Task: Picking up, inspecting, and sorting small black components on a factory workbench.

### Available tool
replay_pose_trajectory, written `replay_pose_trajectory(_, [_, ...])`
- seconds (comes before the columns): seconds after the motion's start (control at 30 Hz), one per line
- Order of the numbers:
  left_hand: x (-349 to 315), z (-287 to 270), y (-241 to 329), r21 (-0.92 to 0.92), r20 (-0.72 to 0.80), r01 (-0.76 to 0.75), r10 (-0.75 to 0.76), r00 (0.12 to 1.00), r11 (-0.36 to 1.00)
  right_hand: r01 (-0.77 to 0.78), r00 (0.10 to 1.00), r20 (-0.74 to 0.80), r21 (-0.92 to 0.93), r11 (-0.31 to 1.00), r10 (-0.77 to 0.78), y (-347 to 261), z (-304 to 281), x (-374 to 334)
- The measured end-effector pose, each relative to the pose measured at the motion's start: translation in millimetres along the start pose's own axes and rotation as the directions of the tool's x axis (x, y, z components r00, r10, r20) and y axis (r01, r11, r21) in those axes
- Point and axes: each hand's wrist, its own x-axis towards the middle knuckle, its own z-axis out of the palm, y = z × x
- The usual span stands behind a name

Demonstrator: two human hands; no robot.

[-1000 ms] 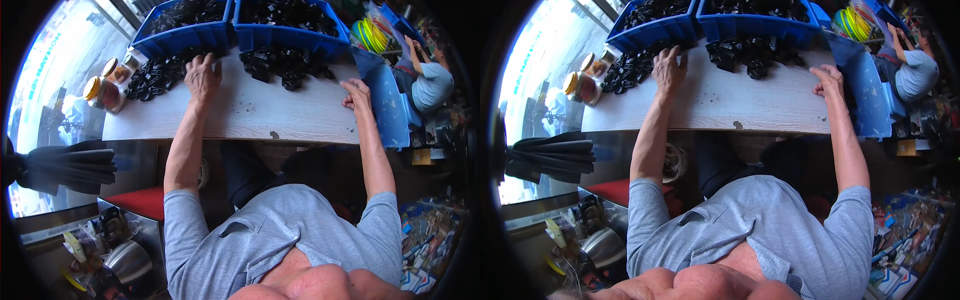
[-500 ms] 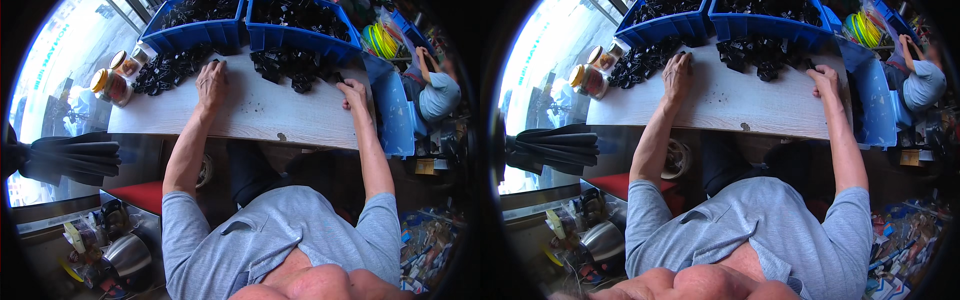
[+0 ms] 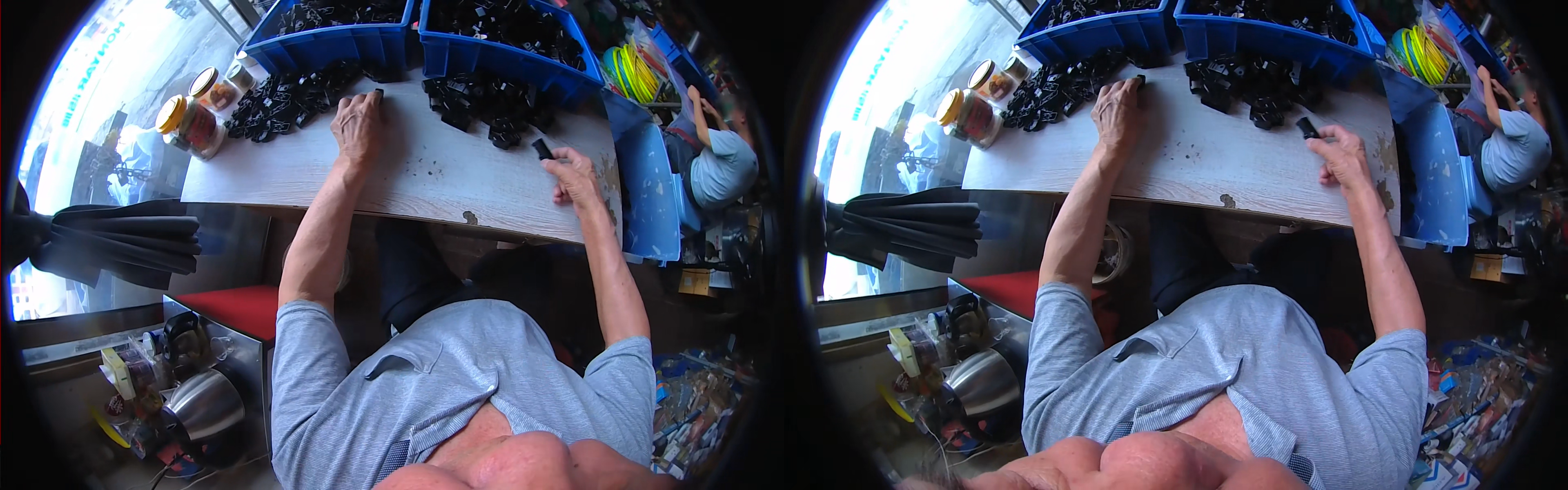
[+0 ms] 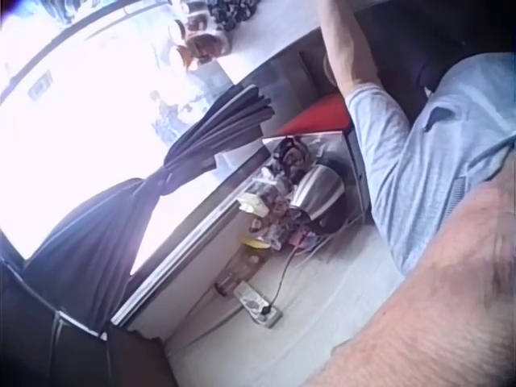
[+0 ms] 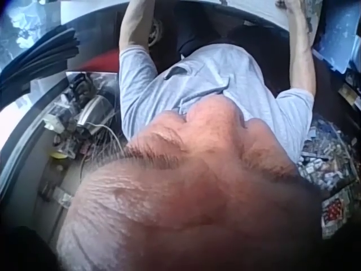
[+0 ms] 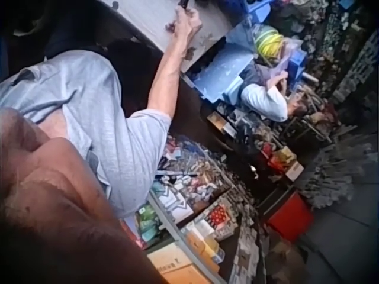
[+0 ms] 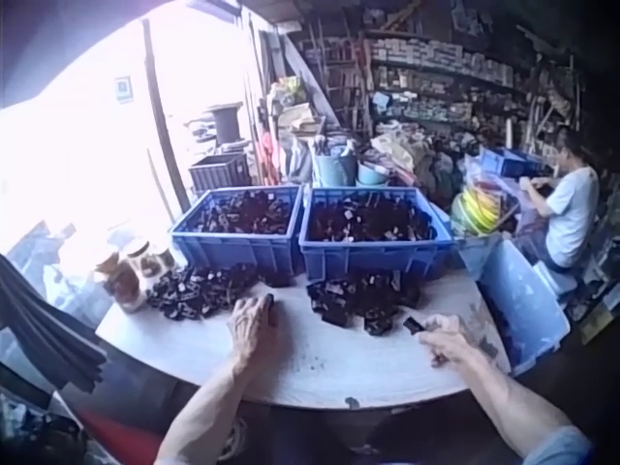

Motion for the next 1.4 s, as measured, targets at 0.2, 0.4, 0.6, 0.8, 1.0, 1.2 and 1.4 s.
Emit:
replay_pose_trajectory(0.2, [-27, -12, 37, -0.308, 0.008, -0.041, 0.046, 0.999, 0.951, 0.006, 0.990, 0.142, -0.100, 0.995, 0.008, -6, 25, -15])
replay_pose_trajectory(0.4, [-56, -15, 124, -0.661, -0.014, -0.241, 0.310, 0.951, 0.710, 0.056, 0.968, 0.249, -0.237, 0.970, 0.005, -21, 49, -23])
replay_pose_trajectory(0.6, [-55, -20, 134, -0.621, 0.067, -0.371, 0.519, 0.852, 0.690, 0.082, 0.969, 0.245, -0.248, 0.965, -0.019, -18, 52, -26])
replay_pose_trajectory(0.8, [-59, -20, 129, -0.677, 0.026, -0.360, 0.510, 0.860, 0.641, 0.070, 0.967, 0.253, -0.242, 0.968, -0.007, -24, 51, -28])
replay_pose_trajectory(1.0, [-63, -19, 130, -0.621, 0.078, -0.427, 0.594, 0.801, 0.657, 0.077, 0.961, 0.277, -0.245, 0.966, -0.007, -19, 49, -25])
replay_pose_trajectory(1.2, [-65, -29, 130, -0.535, 0.142, -0.462, 0.614, 0.776, 0.707, 0.081, 0.955, 0.298, -0.235, 0.969, -0.007, -22, 50, -26])
replay_pose_trajectory(1.4, [-65, -22, 126, -0.521, 0.109, -0.463, 0.594, 0.797, 0.717, 0.115, 0.946, 0.322, -0.242, 0.963, -0.032, -23, 52, -27])
